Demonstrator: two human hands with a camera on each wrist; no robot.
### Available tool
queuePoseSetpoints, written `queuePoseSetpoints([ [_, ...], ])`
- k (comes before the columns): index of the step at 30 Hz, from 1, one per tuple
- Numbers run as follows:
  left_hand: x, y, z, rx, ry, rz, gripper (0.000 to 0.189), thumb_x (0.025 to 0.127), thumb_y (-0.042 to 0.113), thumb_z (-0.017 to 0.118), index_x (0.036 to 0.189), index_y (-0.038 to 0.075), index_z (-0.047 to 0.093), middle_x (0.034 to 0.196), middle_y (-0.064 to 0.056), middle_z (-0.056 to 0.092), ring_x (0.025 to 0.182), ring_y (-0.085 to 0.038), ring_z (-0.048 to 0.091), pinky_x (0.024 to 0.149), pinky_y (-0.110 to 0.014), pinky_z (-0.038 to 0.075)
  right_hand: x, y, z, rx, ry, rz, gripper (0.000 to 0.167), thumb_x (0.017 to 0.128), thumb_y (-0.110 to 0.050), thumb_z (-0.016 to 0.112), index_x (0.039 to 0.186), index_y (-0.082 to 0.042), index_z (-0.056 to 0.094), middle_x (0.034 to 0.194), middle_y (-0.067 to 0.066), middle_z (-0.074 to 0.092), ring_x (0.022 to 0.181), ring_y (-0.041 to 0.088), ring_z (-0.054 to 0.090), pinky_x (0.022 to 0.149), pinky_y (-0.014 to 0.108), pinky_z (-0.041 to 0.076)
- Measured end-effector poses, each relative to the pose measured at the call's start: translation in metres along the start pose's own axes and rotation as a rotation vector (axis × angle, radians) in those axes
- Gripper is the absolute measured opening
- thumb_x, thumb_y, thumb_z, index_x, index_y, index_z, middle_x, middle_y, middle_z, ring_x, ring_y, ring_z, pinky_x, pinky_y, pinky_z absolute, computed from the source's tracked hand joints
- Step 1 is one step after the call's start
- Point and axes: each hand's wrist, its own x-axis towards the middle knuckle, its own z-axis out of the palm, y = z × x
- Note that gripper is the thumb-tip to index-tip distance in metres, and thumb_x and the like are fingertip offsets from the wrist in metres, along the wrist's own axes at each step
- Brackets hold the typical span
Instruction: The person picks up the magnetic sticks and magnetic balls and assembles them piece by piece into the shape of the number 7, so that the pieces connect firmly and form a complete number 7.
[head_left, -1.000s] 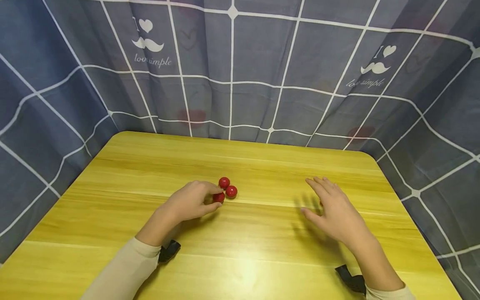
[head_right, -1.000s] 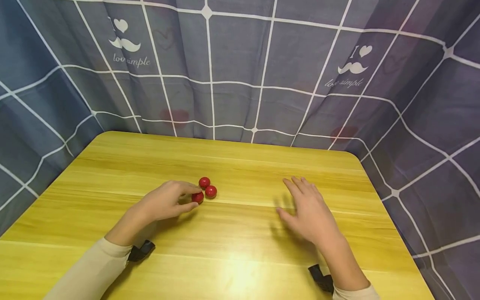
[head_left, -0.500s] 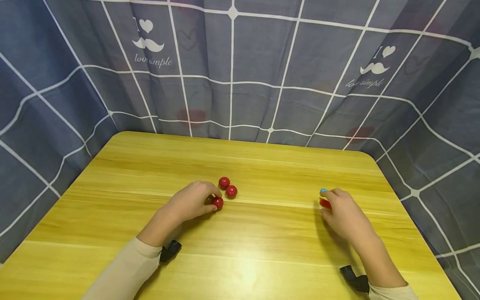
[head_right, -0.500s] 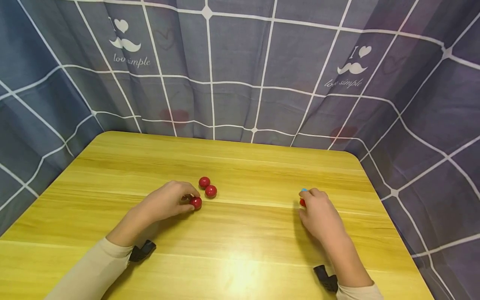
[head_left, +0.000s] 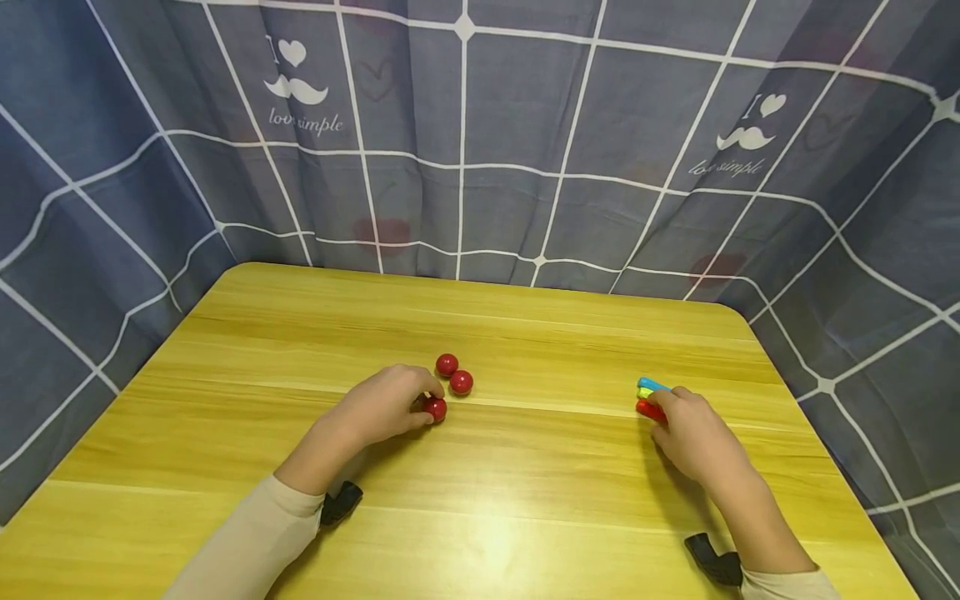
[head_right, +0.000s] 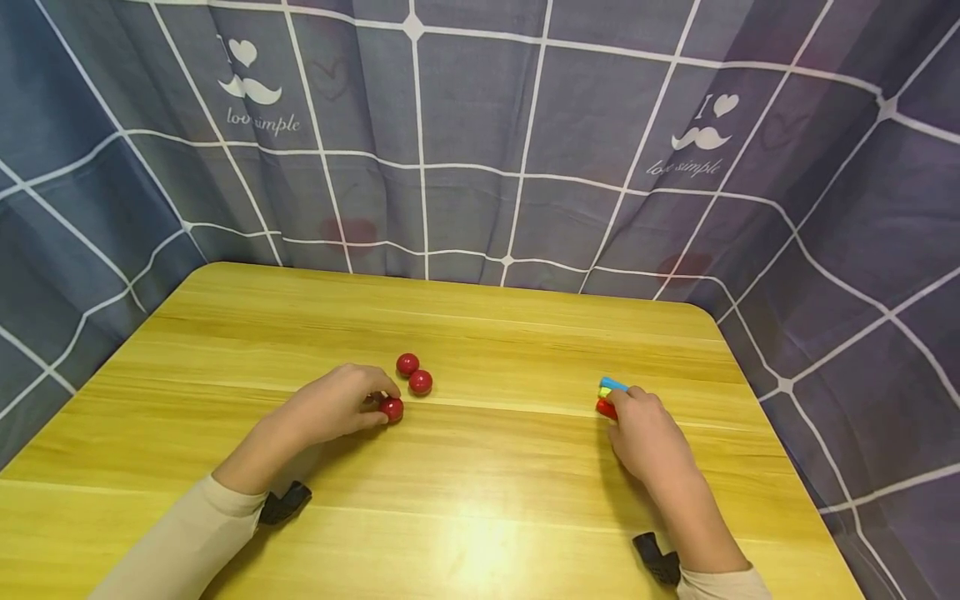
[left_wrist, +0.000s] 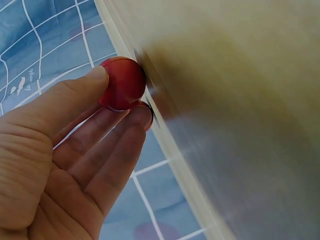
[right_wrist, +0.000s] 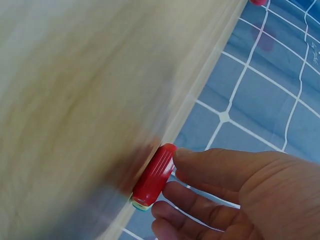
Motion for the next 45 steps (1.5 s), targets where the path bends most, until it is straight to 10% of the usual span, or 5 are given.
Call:
queuePoseSetpoints([
  [20, -0.003, 0.006, -0.004, -0.068, -0.079, -0.046, 0.018, 0.078, 0.01, 0.082, 0.087, 0.014, 0.067, 0.077, 0.005, 0.058, 0.068, -0.009, 0.048, 0.062, -0.026, 0.043, -0.001, -0.004, 0.0, 0.001, -0.096, -0.007, 0.017, 0.078, 0.0, 0.076, 0.081, -0.009, 0.063, 0.067, -0.003, 0.052, 0.064, 0.018, 0.048, 0.061, 0.037, 0.043],
  [45, -0.014, 0.016, -0.003, -0.047, -0.11, -0.048, 0.018, 0.079, 0.012, 0.082, 0.089, 0.013, 0.067, 0.078, 0.005, 0.058, 0.069, -0.009, 0.049, 0.062, -0.025, 0.044, -0.005, -0.041, 0.006, 0.011, -0.041, -0.154, 0.019, 0.077, 0.002, 0.072, 0.082, -0.011, 0.059, 0.072, -0.003, 0.051, 0.066, 0.014, 0.045, 0.06, 0.032, 0.042],
])
